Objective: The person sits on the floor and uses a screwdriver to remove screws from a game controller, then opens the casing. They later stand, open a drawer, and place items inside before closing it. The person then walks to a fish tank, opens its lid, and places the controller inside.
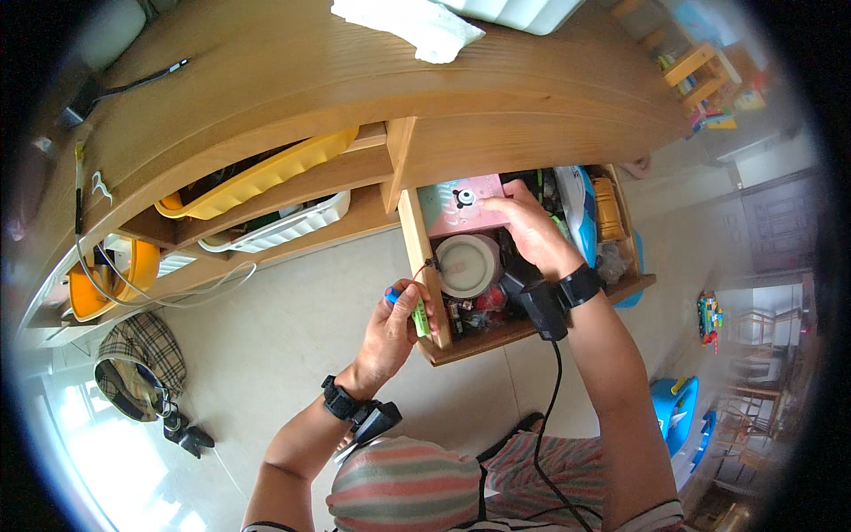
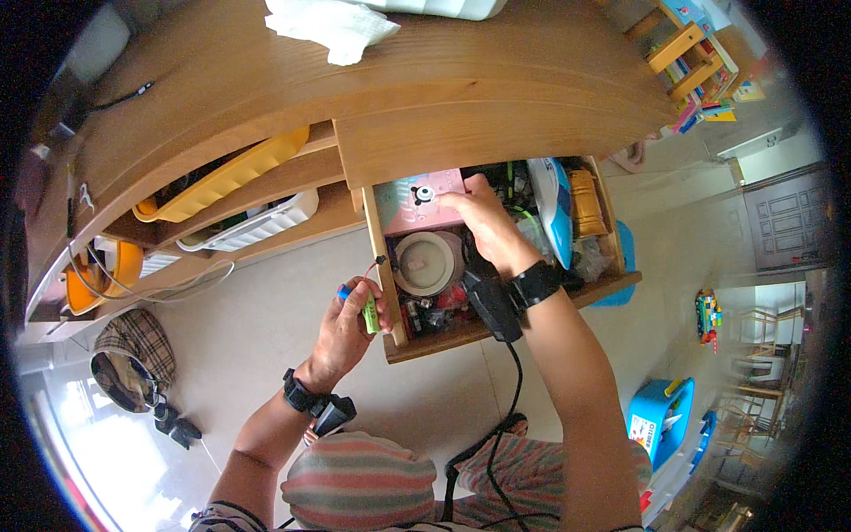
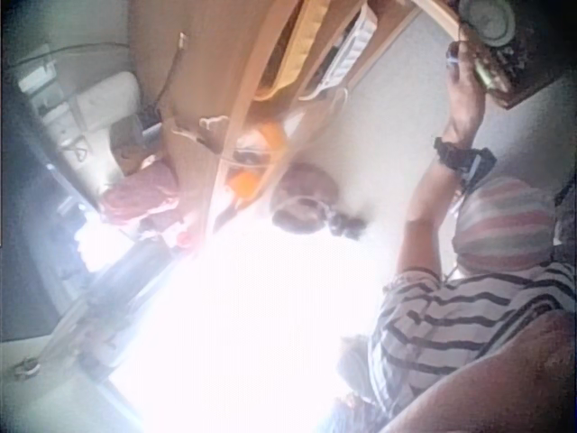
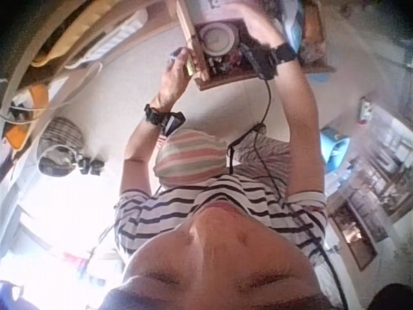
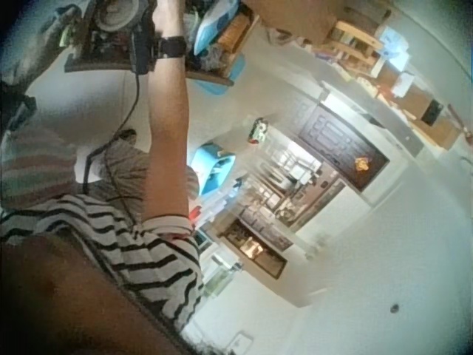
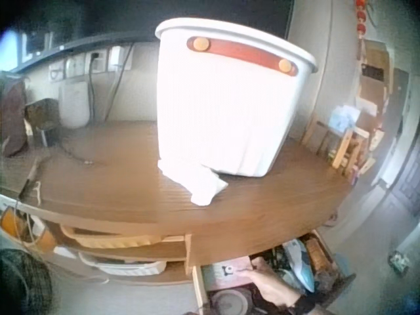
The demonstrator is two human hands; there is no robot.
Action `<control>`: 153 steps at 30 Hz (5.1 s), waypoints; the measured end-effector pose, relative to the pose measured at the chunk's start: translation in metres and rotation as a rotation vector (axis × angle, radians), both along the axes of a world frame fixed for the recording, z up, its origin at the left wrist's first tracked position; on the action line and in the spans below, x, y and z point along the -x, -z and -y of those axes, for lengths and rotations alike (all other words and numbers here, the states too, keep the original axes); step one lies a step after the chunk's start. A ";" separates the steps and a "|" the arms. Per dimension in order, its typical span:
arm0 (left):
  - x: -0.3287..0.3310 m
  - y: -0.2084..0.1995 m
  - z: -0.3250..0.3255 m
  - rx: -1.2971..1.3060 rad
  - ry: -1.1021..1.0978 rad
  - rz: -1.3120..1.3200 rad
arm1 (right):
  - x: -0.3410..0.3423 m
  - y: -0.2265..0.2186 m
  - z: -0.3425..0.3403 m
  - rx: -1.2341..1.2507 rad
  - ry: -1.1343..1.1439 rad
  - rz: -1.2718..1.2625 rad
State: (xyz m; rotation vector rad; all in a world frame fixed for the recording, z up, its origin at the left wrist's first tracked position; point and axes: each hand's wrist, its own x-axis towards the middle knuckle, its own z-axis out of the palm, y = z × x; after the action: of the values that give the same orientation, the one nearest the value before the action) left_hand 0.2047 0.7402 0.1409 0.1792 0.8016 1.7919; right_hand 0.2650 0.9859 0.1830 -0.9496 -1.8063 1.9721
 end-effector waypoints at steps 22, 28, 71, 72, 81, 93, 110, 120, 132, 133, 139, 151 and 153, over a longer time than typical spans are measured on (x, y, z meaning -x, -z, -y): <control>0.006 0.000 0.031 -0.005 0.107 0.075 | -0.048 -0.064 -0.041 0.315 -0.081 0.293; 0.022 0.004 0.055 0.076 0.100 0.074 | -0.079 -0.113 -0.041 0.254 -0.150 0.380; 0.045 0.115 0.310 0.722 -0.156 -0.029 | 0.052 0.165 0.302 0.515 -0.474 0.295; 0.044 0.115 0.313 0.699 -0.169 0.023 | 0.054 0.162 0.303 0.511 -0.510 0.288; 0.034 0.111 0.328 0.645 -0.206 0.042 | 0.062 0.149 0.305 0.537 -0.674 0.271; 0.039 0.085 0.347 0.642 -0.227 -0.017 | 0.071 0.127 0.312 0.751 -0.695 0.397; 0.059 0.040 0.323 0.494 -0.547 -0.046 | 0.042 0.122 0.243 0.854 -0.173 0.017; 0.048 0.140 0.371 1.257 -0.901 -0.527 | 0.088 0.033 0.310 -0.120 -0.282 0.199; -0.010 0.199 0.449 1.578 -0.607 -1.226 | 0.296 -0.089 0.432 -1.603 -0.821 -0.112; -0.010 0.202 0.449 1.563 -0.604 -1.235 | 0.292 -0.088 0.433 -1.589 -0.811 -0.004; -0.009 0.202 0.452 1.561 -0.543 -1.353 | 0.249 -0.087 0.448 -1.614 -0.948 -0.129; -0.005 0.196 0.451 1.567 -0.507 -1.351 | 0.244 -0.107 0.455 -1.521 -1.063 -0.067; -0.005 0.196 0.452 1.564 -0.510 -1.347 | 0.250 -0.121 0.454 -1.420 -1.066 -0.087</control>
State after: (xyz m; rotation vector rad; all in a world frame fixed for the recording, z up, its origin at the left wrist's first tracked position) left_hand 0.2098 0.2884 -0.0550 0.0969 3.1164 0.7189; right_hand 0.0153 0.5320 0.3039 0.6402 -3.0413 0.3945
